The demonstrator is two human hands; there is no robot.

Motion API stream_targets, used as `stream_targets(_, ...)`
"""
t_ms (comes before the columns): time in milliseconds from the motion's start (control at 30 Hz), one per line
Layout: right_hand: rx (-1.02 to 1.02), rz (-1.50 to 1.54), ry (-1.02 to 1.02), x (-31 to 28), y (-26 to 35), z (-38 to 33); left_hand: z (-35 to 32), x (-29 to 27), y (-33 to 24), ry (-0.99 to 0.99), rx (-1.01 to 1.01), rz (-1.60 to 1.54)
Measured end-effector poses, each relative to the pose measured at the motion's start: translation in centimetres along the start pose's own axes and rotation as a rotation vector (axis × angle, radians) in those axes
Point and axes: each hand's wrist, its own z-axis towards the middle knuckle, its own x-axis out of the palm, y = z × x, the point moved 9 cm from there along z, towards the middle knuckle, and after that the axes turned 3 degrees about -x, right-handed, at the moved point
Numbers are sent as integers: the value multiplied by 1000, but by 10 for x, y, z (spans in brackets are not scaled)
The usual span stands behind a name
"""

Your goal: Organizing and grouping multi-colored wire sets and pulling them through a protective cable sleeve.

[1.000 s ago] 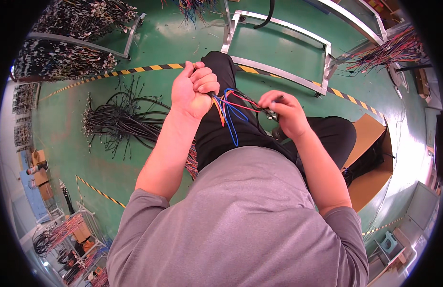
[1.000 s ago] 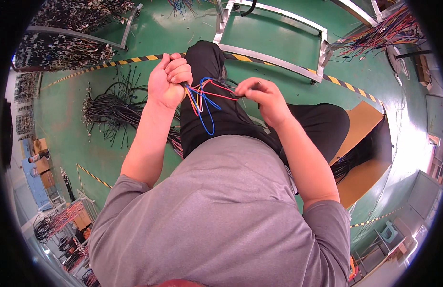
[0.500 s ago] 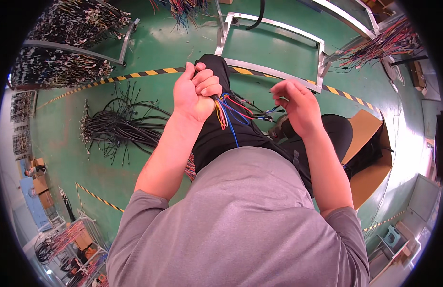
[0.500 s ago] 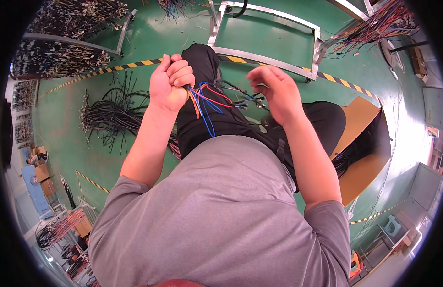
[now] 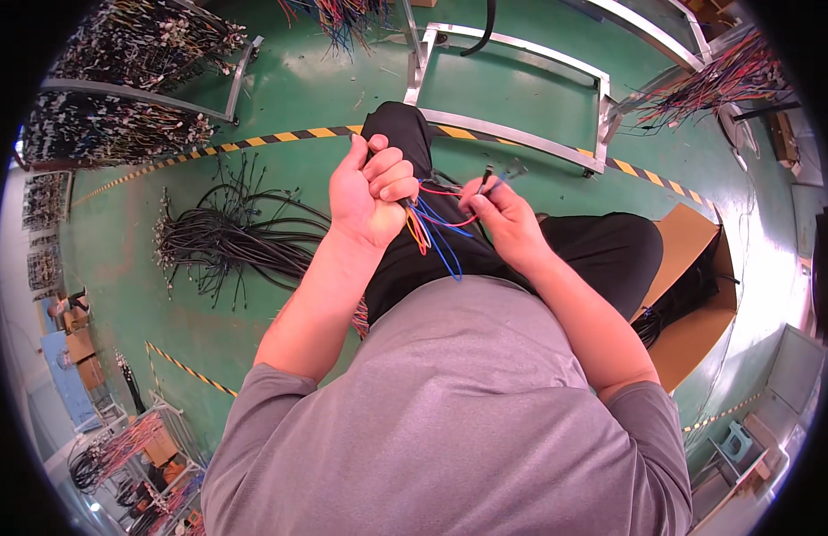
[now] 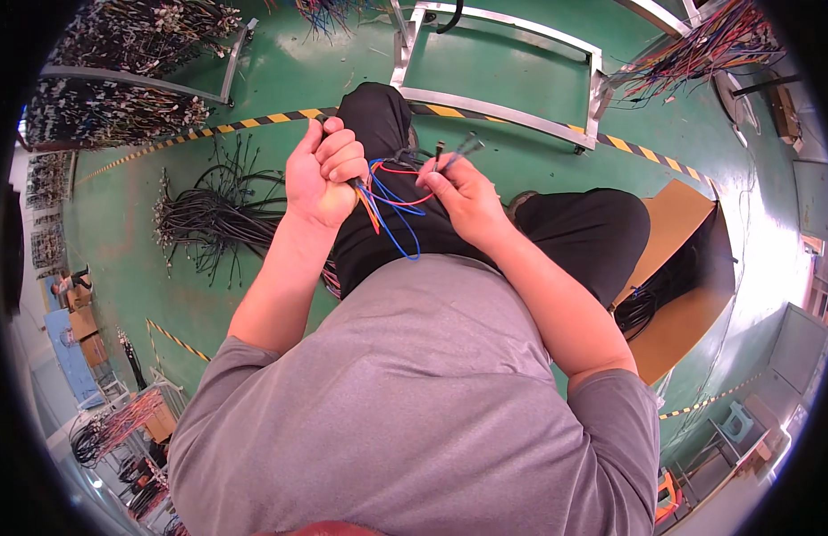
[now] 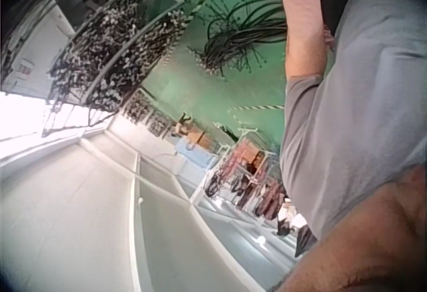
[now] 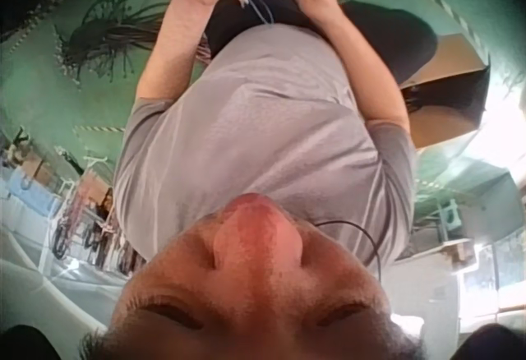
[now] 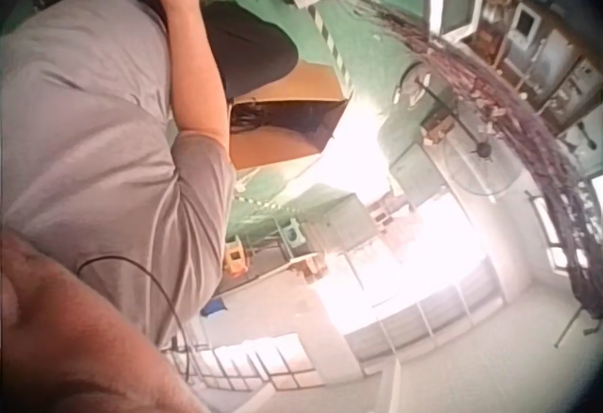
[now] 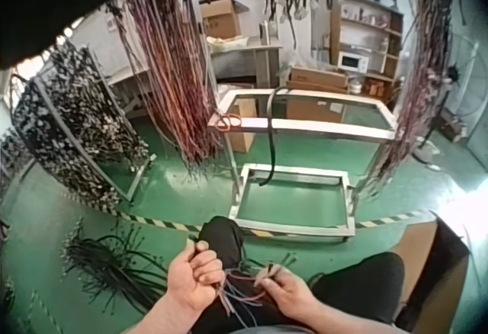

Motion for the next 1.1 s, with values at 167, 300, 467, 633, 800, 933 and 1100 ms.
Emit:
stream_targets(167,87,-668,498,34,20,9,1,-1,-6,-15,19,-13)
stream_targets(300,338,-740,770,40,3,4,6,-6,-2,-14,-4,-27)
stream_targets(467,346,-369,836,37,-8,-5,11,-5,-33,-5,47,-82)
stream_targets(633,546,425,557,46,-18,-18,13,-1,-46,6,69,-188)
stream_targets(800,609,620,189,40,-19,-15,13,0,-44,-9,80,-150)
stream_targets(933,564,239,94,25,-18,-12,13,3,-44,38,89,-140)
stream_targets(1100,388,96,108,18,-9,-12,14,-3,-55,-12,92,-189)
